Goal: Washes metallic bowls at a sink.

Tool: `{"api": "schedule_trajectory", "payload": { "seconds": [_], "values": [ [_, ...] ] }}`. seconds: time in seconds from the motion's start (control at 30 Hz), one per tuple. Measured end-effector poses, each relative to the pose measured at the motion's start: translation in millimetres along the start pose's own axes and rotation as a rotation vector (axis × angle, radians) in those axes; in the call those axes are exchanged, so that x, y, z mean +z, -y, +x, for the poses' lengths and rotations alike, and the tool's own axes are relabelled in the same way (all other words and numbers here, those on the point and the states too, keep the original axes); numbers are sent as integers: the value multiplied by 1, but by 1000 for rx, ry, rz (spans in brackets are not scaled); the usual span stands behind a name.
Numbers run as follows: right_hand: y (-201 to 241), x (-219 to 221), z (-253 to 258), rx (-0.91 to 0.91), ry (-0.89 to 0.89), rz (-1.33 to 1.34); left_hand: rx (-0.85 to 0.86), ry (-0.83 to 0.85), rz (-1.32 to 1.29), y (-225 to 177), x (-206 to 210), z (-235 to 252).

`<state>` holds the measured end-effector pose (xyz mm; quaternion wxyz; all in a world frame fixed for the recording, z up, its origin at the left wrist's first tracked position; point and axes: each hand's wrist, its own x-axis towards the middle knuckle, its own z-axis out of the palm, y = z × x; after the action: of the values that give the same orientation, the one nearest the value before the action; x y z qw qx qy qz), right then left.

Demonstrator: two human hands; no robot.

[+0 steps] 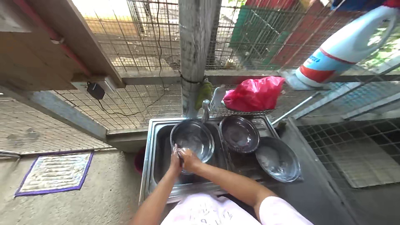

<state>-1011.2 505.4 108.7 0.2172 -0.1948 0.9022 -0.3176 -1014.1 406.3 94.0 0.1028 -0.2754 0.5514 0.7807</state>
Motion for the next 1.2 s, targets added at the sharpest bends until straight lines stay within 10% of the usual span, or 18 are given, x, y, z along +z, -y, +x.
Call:
{"api": "schedule_trajectory", "payload": {
  "seconds": [0.17,0.37,0.63,0.83,0.93,1.07,1.2],
  "values": [
    [-78,2,-23,-273,93,-261,-16,93,125,-35,-57,26],
    [-5,6,-1,-123,0,-48,20,-61,-104,10,-12,-1],
    [-91,-46,-4,83,121,-448,-58,59,31,3,-37,-8],
    [-38,8,16,-122,-53,227,-35,166,-74,7,-10,3],
    [-43,-6,-3,-169,250,70,6,15,-92,-9,-37,15],
    [-79,-26,-1,35,167,-223,-15,55,9,-10,-45,6],
    [-64,-11,19,16,-9,41,-69,162,20,4,-12,-7]
  ]
}}
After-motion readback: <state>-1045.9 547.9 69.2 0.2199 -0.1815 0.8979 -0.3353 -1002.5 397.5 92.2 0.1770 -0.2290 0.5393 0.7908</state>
